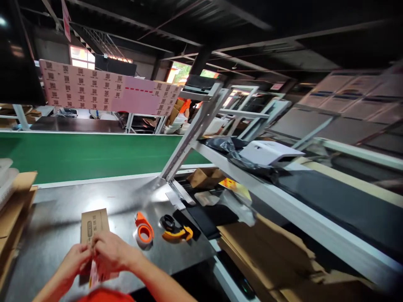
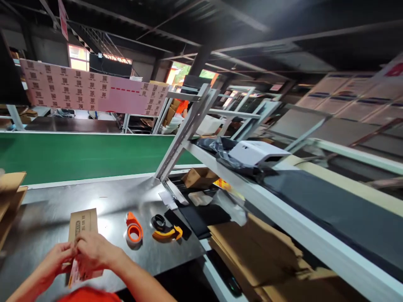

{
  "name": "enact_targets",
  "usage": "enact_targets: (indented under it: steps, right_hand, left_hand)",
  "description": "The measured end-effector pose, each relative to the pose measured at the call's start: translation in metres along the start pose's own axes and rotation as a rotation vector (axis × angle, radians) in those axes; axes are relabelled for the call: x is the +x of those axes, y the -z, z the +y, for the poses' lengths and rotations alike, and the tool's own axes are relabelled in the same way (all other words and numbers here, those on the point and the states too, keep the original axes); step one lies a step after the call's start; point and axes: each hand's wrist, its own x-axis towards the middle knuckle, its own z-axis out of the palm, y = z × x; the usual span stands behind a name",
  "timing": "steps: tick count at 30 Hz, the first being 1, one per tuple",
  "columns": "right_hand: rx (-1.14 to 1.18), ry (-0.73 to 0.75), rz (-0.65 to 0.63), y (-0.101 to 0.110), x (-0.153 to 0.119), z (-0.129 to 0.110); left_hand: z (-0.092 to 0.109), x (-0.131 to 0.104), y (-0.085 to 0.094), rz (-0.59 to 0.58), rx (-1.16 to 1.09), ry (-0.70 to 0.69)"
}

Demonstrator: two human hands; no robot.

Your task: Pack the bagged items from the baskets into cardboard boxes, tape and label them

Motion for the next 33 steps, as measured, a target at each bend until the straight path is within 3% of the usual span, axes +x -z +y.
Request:
enact_targets:
  steps: [4, 8, 11, 13, 14, 17, 22, 25, 27, 30, 33]
  right_hand:
    - [0.088, 0.056, 0.205, 0.005, -0.008, -0.016]
    - [0.45, 0.029, 0.401, 0.026, -0.025, -0.047]
    - [0.733, -0.203, 0.686, 0.042, -0.03, -0.051]
    - [0.798, -0.412, 0.843, 0.04, -0.022, -0.034]
    - [0.794, -0.52, 0.857, 0.035, -0.015, -0.022]
    - [0.723, -0.754, 0.701, 0.003, 0.014, 0.024]
    - [0.582, -0.811, 0.539, -0.058, 0.05, 0.072]
    - [0.478, -0.761, 0.476, -0.08, 0.052, 0.075]
    - [0.408, -0.703, 0.436, -0.09, 0.049, 0.071]
    - [0.293, -0.641, 0.391, -0.102, 0.043, 0.062]
    - [0.211, -0.445, 0.209, -0.113, 0.034, 0.053]
  left_hand:
    - [-0.012, 0.011, 0.01, 0.09, 0.073, -0.099]
    - [-0.032, 0.01, 0.045, 0.406, 0.388, -0.077]
    - [-0.05, -0.005, 0.074, 0.541, 0.683, -0.043]
    - [-0.06, -0.019, 0.086, 0.527, 0.943, 0.011]
    - [-0.063, -0.026, 0.09, 0.484, 1.072, 0.039]
    - [-0.068, -0.04, 0.09, 0.291, 1.304, 0.009]
    - [-0.058, -0.031, 0.071, 0.132, 1.382, -0.34]
    - [-0.052, -0.012, 0.058, 0.06, 1.347, -0.603]
    - [-0.052, 0.002, 0.05, -0.048, 1.334, -0.685]
    - [-0.061, 0.019, 0.044, -0.141, 1.311, -0.664]
    - [-0.077, 0.025, 0.044, -0.068, 1.266, -0.621]
